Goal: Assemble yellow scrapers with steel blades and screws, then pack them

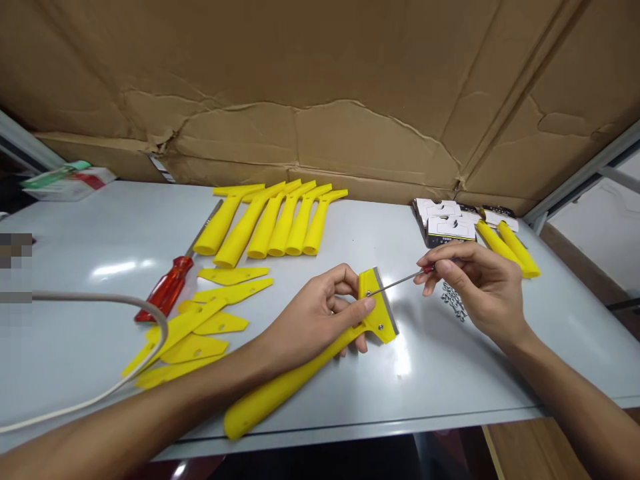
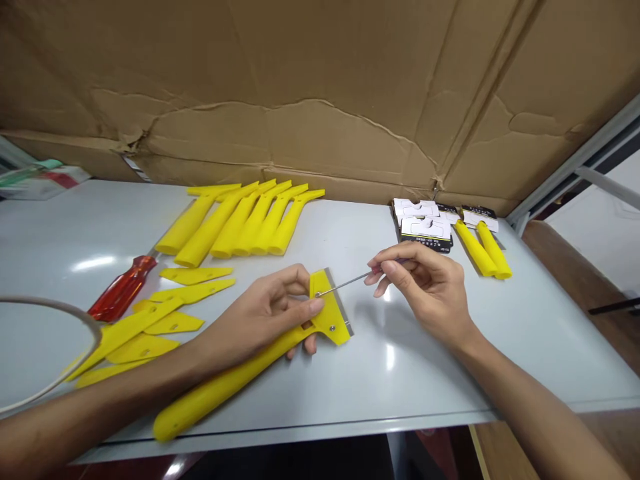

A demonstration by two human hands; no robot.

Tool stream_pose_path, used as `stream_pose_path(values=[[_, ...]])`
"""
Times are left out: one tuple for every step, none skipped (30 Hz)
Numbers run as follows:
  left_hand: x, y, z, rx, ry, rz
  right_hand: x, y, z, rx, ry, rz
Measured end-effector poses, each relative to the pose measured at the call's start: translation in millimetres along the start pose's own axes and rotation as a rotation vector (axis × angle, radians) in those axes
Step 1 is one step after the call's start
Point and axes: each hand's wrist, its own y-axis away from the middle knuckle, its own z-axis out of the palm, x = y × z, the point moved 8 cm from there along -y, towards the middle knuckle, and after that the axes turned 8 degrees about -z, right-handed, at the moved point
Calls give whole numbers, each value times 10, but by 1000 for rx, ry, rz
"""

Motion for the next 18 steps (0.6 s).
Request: stream_pose_path(values=[[0, 6, 2, -3, 6, 0, 8, 0, -3, 0, -9, 2], [0, 12, 5, -8, 12, 2, 19, 0, -12, 6, -23, 7], [2, 17, 9, -15, 17, 8, 32, -2, -29, 19, -43, 12], [5, 22, 16, -26, 19, 15, 46, -7, -53, 40, -68, 18], [8, 25, 23, -39, 18, 24, 58, -14, -83, 66, -94, 23], [13, 27, 28, -50, 17, 35, 68, -23, -117, 97, -119, 28], [20, 29, 30, -61, 19, 46, 75, -33, -152, 128, -140, 33], [28, 30, 30, -71, 25, 56, 79, -45, -184, 157, -157, 36], [36, 33, 28, -83, 35, 61, 79, -57, -211, 182, -170, 37], [46, 38, 24, -94, 48, 64, 76, -69, -233, 200, -179, 37], [60, 46, 20, -105, 62, 65, 74, -79, -248, 213, -184, 37], [75, 58, 17, -118, 75, 65, 72, -87, -260, 222, -187, 36], [94, 73, 15, -132, 85, 66, 74, -91, -266, 228, -188, 38], [112, 89, 11, -141, 91, 66, 79, -93, -269, 233, -190, 42], [129, 103, 5, -145, 95, 66, 87, -93, -271, 236, -192, 47], [143, 114, -4, -145, 94, 65, 94, -91, -270, 238, -195, 52], [152, 120, -15, -138, 90, 63, 101, -89, -268, 239, -198, 57], [158, 122, -29, -126, 83, 61, 107, -88, -266, 239, -202, 61]])
